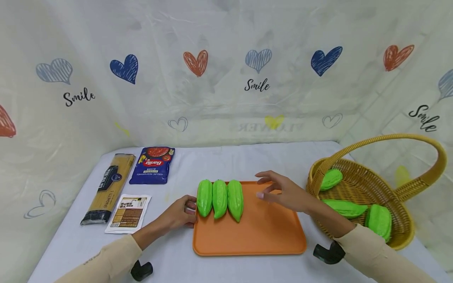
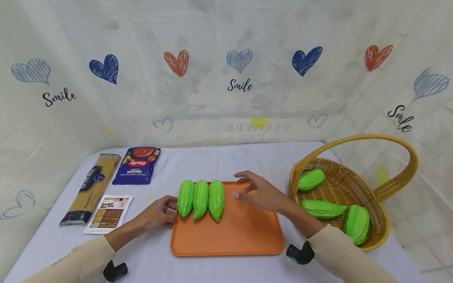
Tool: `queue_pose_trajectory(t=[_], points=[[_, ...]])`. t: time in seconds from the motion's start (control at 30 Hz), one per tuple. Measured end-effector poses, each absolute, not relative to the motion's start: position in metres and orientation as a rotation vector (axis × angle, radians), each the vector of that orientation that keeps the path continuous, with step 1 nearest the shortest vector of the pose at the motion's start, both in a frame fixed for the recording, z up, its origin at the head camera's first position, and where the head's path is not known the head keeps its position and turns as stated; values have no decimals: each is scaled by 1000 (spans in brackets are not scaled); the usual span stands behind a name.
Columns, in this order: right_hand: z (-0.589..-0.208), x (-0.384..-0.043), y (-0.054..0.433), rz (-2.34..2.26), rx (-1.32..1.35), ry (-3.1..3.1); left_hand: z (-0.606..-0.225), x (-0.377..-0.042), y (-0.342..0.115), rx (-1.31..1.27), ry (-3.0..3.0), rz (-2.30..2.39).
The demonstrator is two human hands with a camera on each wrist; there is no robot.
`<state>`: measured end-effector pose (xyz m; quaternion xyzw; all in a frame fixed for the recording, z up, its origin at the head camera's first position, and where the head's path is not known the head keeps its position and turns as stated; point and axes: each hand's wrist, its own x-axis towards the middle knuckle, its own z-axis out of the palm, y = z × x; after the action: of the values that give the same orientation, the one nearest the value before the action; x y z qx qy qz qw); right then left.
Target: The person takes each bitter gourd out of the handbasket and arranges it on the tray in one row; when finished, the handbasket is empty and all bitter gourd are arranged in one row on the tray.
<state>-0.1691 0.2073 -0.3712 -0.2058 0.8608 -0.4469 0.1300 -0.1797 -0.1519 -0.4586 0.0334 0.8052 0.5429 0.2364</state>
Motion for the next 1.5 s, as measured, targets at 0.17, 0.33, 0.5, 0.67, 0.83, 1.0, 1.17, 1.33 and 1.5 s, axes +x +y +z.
queue_pose_trajectory(t=[0.17,0.33,0.5,0.67,0.83,1.0,1.17,1.33,1.5], points=[[-365,-157,224,-1312,-669,2435,-459,-180,-151,79,2212,1475],[-357,-145,243,-1308,-717,2377,-462,-181,-150,52,2217,1478],[-354,-133,268,-1332,-830,2287,-463,-182,-151,53,2231,1476],[-353,-123,296,-1348,-931,2175,-460,-180,-152,99,2219,1485],[-350,-115,322,-1329,-903,2137,-458,-179,-152,133,2213,1497],[-345,-111,347,-1337,-821,2124,-458,-179,-151,113,2208,1503],[-341,-115,368,-1304,-698,2178,-458,-178,-151,103,2215,1492],[-341,-126,388,-1339,-599,2233,-459,-178,-152,112,2209,1496],[-342,-139,400,-1280,-456,2374,-459,-179,-151,109,2224,1483]])
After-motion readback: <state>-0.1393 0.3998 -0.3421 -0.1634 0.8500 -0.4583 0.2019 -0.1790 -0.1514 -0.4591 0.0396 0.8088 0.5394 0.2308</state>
